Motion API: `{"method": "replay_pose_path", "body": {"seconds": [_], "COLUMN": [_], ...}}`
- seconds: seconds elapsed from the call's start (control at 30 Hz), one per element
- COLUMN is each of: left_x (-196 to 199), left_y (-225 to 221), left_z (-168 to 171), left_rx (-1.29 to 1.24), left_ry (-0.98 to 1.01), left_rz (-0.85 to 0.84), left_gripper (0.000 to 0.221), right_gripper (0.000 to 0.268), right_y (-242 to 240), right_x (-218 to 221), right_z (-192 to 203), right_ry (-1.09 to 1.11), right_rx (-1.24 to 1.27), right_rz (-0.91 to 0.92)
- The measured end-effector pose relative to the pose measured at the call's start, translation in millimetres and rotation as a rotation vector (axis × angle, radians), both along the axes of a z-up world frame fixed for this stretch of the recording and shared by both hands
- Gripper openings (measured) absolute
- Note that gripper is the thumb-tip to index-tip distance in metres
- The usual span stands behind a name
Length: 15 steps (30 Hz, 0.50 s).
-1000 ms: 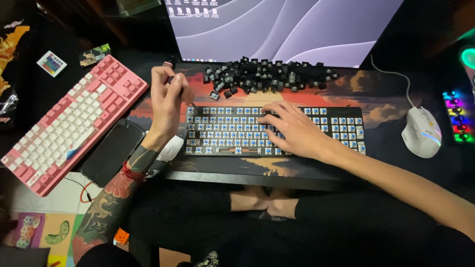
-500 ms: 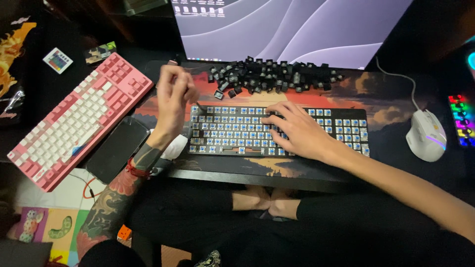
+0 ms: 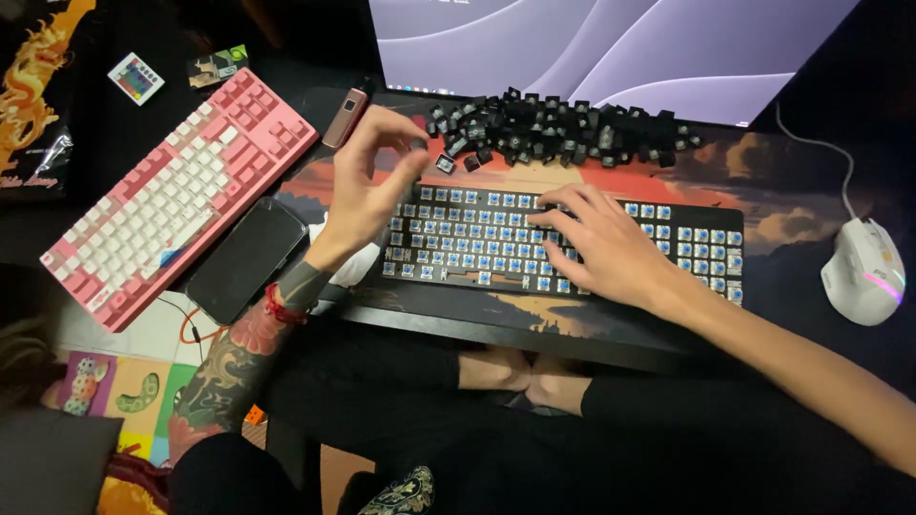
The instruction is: Assembling a mechanical keyboard by installing keycaps onto switches
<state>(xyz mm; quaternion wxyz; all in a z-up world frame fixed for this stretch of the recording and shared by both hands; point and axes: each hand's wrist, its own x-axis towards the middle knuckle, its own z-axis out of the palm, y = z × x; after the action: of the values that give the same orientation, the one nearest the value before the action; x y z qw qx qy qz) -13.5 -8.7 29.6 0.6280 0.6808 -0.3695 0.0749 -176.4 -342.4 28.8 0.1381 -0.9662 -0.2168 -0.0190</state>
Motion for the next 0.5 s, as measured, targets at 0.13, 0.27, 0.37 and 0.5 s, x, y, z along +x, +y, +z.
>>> {"method": "replay_pose_path", "body": {"seconds": [0.13, 0.27, 0.37, 0.5], "left_x": [-8, -6, -20, -13], "left_y": [-1, 0, 9, 16], "left_z": [10, 14, 34, 38], "left_rx": [0.014, 0.014, 0.093, 0.267], "left_ry": [-0.129, -0.264, -0.318, -0.437], "left_rz": [0.016, 0.038, 0.090, 0.213], "left_gripper": [0.027, 0.028, 0.029, 0.035], "right_gripper": [0.035, 0.038, 0.038, 0.041], "right_y": [-4, -8, 4, 6], "right_x": [2, 2, -3, -3], "right_z": [-7, -17, -2, 5], "right_ry": [-0.009, -0.063, -0.089, -0.060], "right_rx": [0.036, 0.056, 0.134, 0.153], "right_rz": [0.004, 0.034, 0.061, 0.026]}}
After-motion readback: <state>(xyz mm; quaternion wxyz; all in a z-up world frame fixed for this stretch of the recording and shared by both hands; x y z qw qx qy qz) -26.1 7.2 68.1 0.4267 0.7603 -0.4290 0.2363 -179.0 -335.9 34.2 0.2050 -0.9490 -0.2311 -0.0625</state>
